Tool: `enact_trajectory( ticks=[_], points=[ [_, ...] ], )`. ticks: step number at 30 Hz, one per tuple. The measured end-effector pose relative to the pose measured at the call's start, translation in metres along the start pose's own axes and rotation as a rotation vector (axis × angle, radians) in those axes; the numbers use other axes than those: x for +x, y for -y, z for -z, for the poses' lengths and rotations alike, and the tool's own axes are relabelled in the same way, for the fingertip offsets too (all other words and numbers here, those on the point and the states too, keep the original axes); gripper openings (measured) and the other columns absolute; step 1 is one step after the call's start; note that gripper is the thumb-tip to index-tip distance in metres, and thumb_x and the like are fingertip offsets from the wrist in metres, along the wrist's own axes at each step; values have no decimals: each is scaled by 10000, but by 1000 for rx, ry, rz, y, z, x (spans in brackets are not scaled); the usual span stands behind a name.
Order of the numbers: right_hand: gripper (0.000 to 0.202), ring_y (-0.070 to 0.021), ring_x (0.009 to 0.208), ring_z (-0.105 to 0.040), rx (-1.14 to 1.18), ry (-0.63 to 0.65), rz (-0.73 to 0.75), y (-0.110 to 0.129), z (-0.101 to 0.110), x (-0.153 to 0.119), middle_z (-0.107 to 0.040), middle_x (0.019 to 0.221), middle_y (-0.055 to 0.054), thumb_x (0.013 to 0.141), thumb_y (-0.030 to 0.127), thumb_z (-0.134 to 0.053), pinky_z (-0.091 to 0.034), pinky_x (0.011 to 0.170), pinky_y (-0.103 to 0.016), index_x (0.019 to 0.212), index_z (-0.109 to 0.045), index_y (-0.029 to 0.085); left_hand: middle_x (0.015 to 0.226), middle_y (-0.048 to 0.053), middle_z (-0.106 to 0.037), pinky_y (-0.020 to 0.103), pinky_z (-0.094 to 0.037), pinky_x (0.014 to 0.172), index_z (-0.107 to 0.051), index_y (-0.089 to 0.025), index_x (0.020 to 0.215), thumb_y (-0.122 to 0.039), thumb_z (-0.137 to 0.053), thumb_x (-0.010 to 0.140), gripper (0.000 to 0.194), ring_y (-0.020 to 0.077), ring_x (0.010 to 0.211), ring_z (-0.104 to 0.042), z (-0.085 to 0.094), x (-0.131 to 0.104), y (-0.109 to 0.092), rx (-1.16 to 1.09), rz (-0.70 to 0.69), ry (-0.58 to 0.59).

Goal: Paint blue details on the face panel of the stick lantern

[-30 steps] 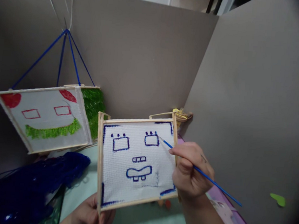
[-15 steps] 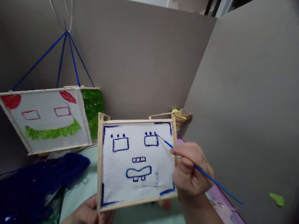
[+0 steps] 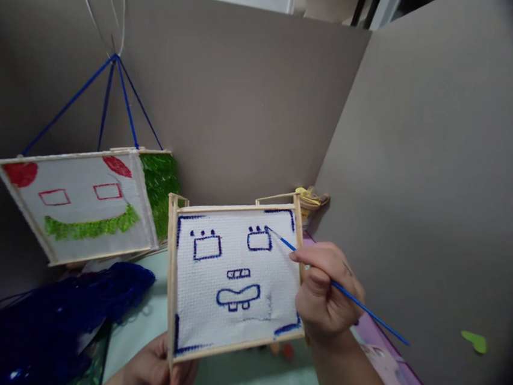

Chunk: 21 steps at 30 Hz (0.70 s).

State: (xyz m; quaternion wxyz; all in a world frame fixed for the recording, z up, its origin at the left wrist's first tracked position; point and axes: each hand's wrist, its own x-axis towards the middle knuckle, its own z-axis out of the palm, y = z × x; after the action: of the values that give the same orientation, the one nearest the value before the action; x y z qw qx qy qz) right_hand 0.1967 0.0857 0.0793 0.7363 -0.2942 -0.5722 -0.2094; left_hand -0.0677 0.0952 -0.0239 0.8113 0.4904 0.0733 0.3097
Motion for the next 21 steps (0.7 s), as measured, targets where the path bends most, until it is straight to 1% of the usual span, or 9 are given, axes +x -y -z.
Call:
enact_trajectory(
  ticks=[5, 8, 12, 16, 21],
  points=[
    [195, -165, 672, -592, 10, 34, -7, 0, 1, 0, -636, 719, -31, 915, 260, -472, -459, 647, -329, 867, -642, 178, 345, -13, -378, 210, -242, 407, -749, -158, 606, -434, -737, 683, 286, 89, 393, -373, -3, 1, -1, 16, -17, -12],
    [198, -165, 677, -595, 5, 43, -13, 0, 2, 0, -639, 726, -27, 919, 267, -463, -463, 648, -330, 873, -638, 187, 335, -14, -362, 212, -232, 410, -750, -159, 603, -440, -738, 681, 292, 90, 396, -374, -6, 2, -3, 33, -12, -21],
    [203, -165, 674, -601, -18, 36, -22, 0, 1, 0, -639, 725, -22, 922, 283, -452, -468, 640, -331, 872, -630, 200, 337, -11, -365, 219, -224, 417, -741, -151, 591, -441, -737, 682, 305, 92, 398, -378, -5, 1, -4, 33, 8, -7],
    [197, -162, 672, -593, 4, 31, -22, 0, 1, 0, -635, 714, -24, 918, 269, -464, -459, 634, -329, 861, -636, 191, 350, -13, -378, 216, -221, 413, -746, -153, 624, -432, -735, 684, 285, 94, 402, -375, -3, 0, -2, 15, 4, -2],
    [202, -160, 654, -585, 7, 9, -16, 0, 0, 1, -626, 699, -21, 916, 273, -465, -461, 626, -326, 850, -637, 189, 340, -15, -358, 216, -219, 415, -749, -161, 613, -431, -722, 701, 285, 92, 405, -369, -3, 1, -2, 29, -1, 2]
  ],
)
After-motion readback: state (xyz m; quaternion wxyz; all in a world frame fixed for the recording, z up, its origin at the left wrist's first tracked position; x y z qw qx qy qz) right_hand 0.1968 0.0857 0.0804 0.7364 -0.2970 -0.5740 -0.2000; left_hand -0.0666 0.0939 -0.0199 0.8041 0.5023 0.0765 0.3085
